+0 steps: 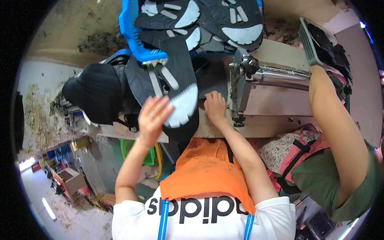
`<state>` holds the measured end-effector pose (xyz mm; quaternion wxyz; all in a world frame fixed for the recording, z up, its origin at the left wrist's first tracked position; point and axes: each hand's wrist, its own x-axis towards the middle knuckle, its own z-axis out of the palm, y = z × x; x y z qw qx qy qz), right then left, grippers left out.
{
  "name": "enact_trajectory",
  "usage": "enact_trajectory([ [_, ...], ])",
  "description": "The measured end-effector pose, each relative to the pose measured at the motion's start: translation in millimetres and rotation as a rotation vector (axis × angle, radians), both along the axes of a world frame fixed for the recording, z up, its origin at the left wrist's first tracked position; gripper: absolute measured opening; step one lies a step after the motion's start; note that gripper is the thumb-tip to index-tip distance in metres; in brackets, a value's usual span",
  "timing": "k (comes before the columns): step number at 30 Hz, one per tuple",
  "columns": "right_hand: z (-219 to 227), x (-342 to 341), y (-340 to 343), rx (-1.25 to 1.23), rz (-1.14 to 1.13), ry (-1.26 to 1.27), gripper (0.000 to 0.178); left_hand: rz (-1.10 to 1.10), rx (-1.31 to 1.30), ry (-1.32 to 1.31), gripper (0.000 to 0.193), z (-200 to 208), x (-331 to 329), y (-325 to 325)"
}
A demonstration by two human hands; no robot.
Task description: The recorder uses a roller machine to apply glue or adhesive to various black shoe upper components.
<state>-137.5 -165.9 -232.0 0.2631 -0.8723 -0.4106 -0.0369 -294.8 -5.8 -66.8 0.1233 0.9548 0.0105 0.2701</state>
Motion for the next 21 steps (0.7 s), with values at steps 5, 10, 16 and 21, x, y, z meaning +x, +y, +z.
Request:
enact_trajectory([
  [5, 56.8, -24.4, -34.4, -0.111, 0.081, 0.350, 0.014, 0.033, -0.196, 0.758, 0.075, -63.7, -76.1, -41.0],
  [10, 114.7, -31.1, -66.4, -0.084, 0.453, 1.094, 0.014, 0.098, -1.064, 0.412, 0.088, -44.9, -66.3, -76.7],
  [16, 53.6, -36.3, -37.4, 0.084, 0.205, 1.370, 0.017, 0.453, -1.737, 0.325, 0.032, -70.4, -74.8, -56.2],
  [21, 51.2, -56.4, -18.6, -0.129, 0.101, 0.895, 0.029, 0.753, -0.991, 0.343, 0.038, -95.8, -68.7, -38.7],
])
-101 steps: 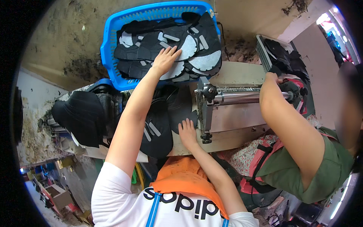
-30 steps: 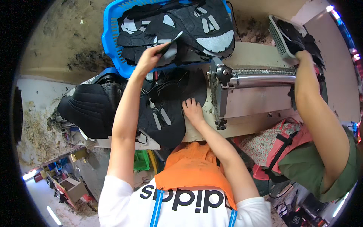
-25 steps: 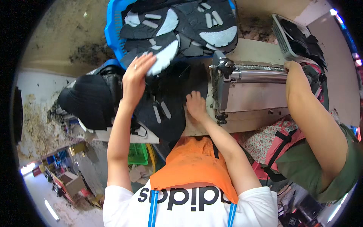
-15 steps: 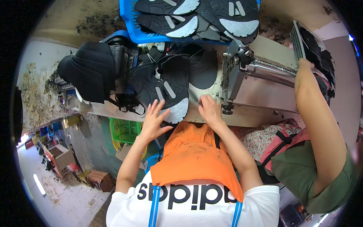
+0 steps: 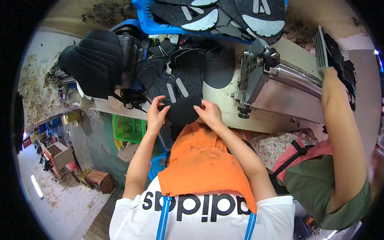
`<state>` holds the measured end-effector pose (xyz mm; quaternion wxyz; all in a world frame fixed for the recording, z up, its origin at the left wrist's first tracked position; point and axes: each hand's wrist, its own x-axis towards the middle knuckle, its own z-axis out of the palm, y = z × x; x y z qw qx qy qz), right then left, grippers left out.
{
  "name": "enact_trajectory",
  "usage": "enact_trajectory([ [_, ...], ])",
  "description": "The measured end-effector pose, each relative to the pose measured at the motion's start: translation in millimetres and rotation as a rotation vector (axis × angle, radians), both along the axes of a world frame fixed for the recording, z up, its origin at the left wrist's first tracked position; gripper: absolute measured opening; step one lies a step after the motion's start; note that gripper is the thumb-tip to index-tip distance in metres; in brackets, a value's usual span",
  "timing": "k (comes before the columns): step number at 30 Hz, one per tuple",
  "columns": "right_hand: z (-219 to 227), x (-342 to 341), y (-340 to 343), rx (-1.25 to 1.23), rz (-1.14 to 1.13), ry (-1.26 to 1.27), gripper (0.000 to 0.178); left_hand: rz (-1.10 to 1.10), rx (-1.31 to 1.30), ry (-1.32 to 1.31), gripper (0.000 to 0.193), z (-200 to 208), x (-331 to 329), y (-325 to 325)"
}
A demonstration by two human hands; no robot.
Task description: The recorder uses a roller machine to apply glue or adhesive to various black shoe upper components.
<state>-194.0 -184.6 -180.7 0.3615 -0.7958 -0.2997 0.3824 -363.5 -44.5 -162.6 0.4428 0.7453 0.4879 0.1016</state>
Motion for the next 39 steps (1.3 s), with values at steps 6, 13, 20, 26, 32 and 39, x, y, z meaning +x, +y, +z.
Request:
enact_trajectory([
  [6, -5.5, -0.4, 5.2, -0.044, -0.021, -0.056, 0.027, -0.114, 0.205, 0.044, 0.033, -5.6, 7.9, 2.1],
  [13, -46.9, 19.3, -11.8, -0.083, -0.307, 0.199, 0.031, -0.385, 0.425, 0.451, 0.040, 31.8, 30.7, 51.1],
  [20, -57.8, 42.9, 36.8, 0.156, -0.247, -0.583, 0.031, -0.512, 0.980, -0.305, 0.075, 27.2, 264.5, 82.0],
  [26, -74.3, 56.1, 47.5, -0.102, 0.111, -0.921, 0.048, -0.685, 0.488, -0.364, 0.087, 7.3, 359.1, 123.7],
  [32, -99.7, 58.9, 40.5, 0.044, 0.044, -0.980, 0.039, -0.811, 1.164, -0.219, 0.078, 11.3, 364.3, 87.2],
  [39, -61.8, 54.0, 32.3, 0.174, -0.136, -1.030, 0.022, -0.920, 1.022, -0.193, 0.052, -1.2, 407.5, 48.7],
])
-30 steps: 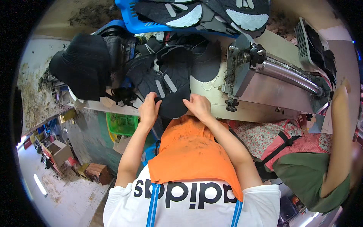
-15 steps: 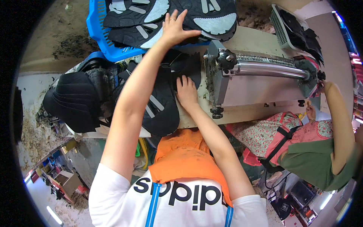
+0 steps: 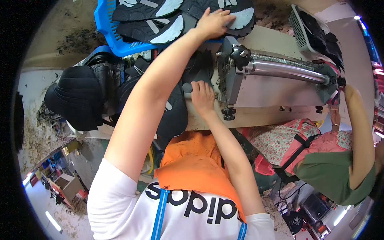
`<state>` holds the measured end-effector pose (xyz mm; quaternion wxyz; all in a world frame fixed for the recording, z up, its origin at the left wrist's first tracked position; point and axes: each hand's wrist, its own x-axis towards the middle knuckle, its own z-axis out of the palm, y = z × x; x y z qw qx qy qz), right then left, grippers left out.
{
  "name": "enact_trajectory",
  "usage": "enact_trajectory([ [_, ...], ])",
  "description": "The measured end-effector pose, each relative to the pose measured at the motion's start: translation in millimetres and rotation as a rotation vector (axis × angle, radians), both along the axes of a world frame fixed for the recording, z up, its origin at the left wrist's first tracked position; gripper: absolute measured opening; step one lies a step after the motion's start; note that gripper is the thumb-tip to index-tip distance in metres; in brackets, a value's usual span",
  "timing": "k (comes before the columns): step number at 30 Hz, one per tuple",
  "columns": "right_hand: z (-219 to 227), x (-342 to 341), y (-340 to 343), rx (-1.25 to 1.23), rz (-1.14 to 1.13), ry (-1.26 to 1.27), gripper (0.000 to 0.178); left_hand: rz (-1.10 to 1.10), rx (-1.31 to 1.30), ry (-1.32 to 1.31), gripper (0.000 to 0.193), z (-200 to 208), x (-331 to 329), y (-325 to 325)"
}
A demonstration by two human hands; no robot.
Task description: The recorder uses a roller machine to apply glue or adhesive to various black shoe upper components.
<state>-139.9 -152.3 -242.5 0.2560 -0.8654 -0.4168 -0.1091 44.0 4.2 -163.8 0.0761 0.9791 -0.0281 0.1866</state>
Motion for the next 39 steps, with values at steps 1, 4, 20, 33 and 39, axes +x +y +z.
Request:
enact_trajectory([
  [1, 1.1, -3.0, -4.1, -0.040, 0.012, 0.033, 0.024, -0.032, -0.118, 0.052, 0.043, 2.8, 1.9, 13.3],
  [4, 11.1, -20.4, -17.6, -0.069, 0.040, 0.133, 0.029, 0.223, -0.466, -0.246, 0.032, 36.7, -13.2, 31.5],
  [20, 62.5, -46.1, -84.6, -0.032, 0.068, 0.812, 0.023, 0.255, -0.049, 0.250, 0.033, 12.1, -416.7, -81.4],
  [33, 19.7, -45.3, -18.8, -0.060, 0.180, 1.073, 0.027, 0.830, -1.358, 0.050, 0.033, -24.2, -422.9, -49.6],
  [39, 25.9, -51.3, -1.9, -0.128, 0.137, 0.922, 0.035, 0.941, -1.264, 0.052, 0.037, -29.8, -423.9, -42.6],
])
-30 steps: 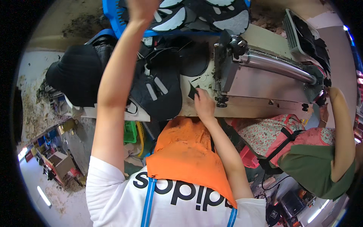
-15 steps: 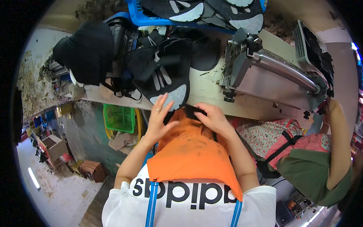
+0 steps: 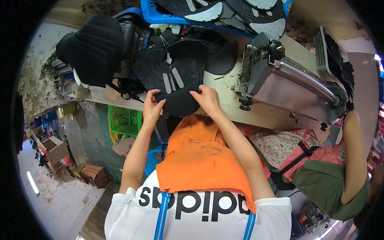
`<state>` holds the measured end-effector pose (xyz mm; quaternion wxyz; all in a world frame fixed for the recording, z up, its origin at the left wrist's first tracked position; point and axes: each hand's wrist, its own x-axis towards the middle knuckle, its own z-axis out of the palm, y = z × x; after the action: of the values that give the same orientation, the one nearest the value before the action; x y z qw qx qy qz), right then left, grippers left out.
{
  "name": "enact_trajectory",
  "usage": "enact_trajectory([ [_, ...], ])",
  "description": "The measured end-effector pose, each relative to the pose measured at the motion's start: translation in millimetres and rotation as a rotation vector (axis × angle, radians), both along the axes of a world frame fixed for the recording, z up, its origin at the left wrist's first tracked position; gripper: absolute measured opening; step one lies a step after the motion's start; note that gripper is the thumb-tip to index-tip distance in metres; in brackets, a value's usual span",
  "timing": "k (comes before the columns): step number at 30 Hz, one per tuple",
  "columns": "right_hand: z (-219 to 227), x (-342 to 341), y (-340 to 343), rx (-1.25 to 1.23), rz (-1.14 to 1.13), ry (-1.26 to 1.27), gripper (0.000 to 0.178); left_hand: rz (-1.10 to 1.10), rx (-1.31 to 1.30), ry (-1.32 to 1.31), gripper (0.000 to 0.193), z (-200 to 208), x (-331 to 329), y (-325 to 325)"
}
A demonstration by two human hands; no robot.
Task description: The recorder uses a roller machine to apply glue or adhesive to various black shoe upper components.
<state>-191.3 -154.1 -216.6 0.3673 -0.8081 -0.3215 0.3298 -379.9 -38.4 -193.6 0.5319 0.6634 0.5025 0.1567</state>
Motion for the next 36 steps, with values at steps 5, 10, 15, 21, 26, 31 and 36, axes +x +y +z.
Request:
enact_trajectory([
  [5, 10.0, -2.2, 5.3, -0.117, 0.107, -0.238, 0.037, -0.129, 0.189, 0.156, 0.025, 1.5, 0.0, 5.7],
  [10, 2.4, 28.2, -4.9, -0.117, -0.182, -0.214, 0.027, -0.371, 0.791, 0.474, 0.030, 48.6, 10.1, 60.5],
  [15, -21.2, 36.3, 6.3, -0.004, -0.070, -0.726, 0.044, -0.414, 1.101, -0.184, 0.030, 67.5, 190.0, 95.8],
  [21, -56.3, 36.5, 16.1, -0.127, 0.141, -0.983, 0.034, -0.285, 1.459, 0.288, 0.050, -4.5, 343.4, 183.9],
  [26, -57.3, 45.8, 12.8, -0.098, 0.148, -1.075, 0.008, -0.705, 1.257, 0.265, 0.033, 42.8, 369.7, 200.3],
  [31, -41.2, 45.4, 34.2, 0.037, -0.046, -0.698, 0.011, -0.277, 1.228, -0.511, 0.038, 138.3, 266.6, 201.8],
  [36, -39.6, 50.9, 10.0, 0.148, -0.228, -0.642, 0.018, -0.636, 1.293, -0.385, 0.035, 132.2, 105.7, 90.1],
])
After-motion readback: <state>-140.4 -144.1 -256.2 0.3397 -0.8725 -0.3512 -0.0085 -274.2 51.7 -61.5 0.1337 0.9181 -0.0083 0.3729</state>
